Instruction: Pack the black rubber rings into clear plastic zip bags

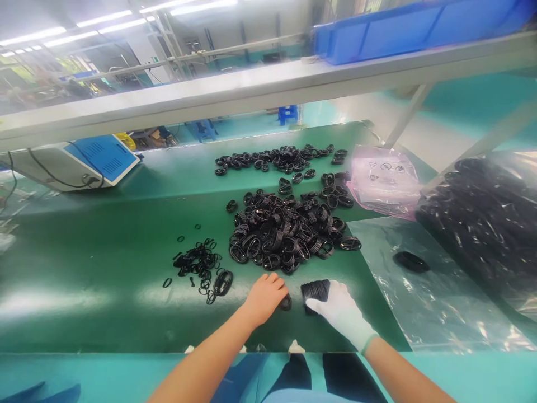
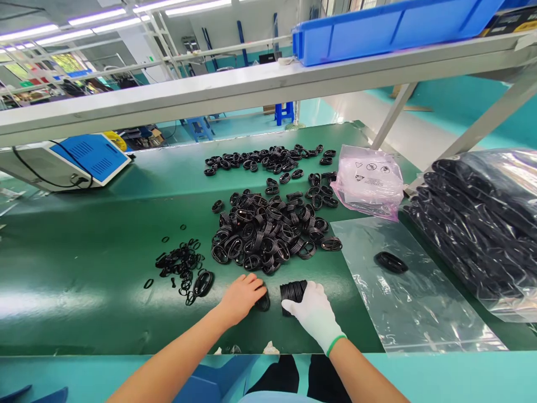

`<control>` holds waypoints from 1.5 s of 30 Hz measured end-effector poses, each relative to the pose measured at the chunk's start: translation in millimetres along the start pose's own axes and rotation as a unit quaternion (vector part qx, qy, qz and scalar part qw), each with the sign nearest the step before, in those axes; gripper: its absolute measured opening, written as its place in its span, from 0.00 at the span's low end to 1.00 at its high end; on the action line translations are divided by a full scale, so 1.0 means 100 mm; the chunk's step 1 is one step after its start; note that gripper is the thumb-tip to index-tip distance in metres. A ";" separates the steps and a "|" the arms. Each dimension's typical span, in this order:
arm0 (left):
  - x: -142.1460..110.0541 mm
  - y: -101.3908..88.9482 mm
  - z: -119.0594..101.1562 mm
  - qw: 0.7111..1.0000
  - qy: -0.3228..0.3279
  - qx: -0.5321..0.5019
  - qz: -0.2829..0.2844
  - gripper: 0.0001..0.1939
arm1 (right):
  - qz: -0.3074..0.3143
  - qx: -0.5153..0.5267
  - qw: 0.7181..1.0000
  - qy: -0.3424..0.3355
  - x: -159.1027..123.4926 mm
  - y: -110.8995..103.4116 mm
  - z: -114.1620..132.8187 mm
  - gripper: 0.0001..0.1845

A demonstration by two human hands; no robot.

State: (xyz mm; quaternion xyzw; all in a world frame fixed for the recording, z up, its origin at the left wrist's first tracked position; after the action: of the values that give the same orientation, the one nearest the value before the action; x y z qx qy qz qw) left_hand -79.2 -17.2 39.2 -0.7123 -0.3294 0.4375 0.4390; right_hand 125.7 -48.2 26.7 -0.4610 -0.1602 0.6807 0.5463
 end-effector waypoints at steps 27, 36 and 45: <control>-0.04 0.49 -0.36 0.948 -0.153 -0.280 -0.017 0.41 | -0.008 0.007 1.000 0.008 0.04 0.05 -0.03 0.35; -0.04 0.54 -0.37 0.948 -0.144 -0.282 -0.020 0.41 | -0.055 -0.038 0.997 0.025 -0.03 0.21 0.05 0.56; -0.05 0.51 -0.34 0.948 -0.142 -0.285 -0.016 0.43 | -0.040 -0.018 0.999 0.025 -0.06 0.15 0.08 0.52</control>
State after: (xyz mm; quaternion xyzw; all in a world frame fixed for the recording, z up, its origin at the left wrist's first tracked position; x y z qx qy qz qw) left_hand -45.9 -53.4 2.7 -0.7326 -0.5109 0.4152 0.1732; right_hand 109.8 -56.5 22.9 -0.4805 -0.1769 0.6441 0.5683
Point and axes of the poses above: each hand's wrist, its own x-axis towards the middle knuckle, its own y-axis out of the palm, z = x × y, the point moved 1 cm from there along x, towards the middle knuckle, and after that the axes turned 14 degrees about -y, right-handed, at the moved point
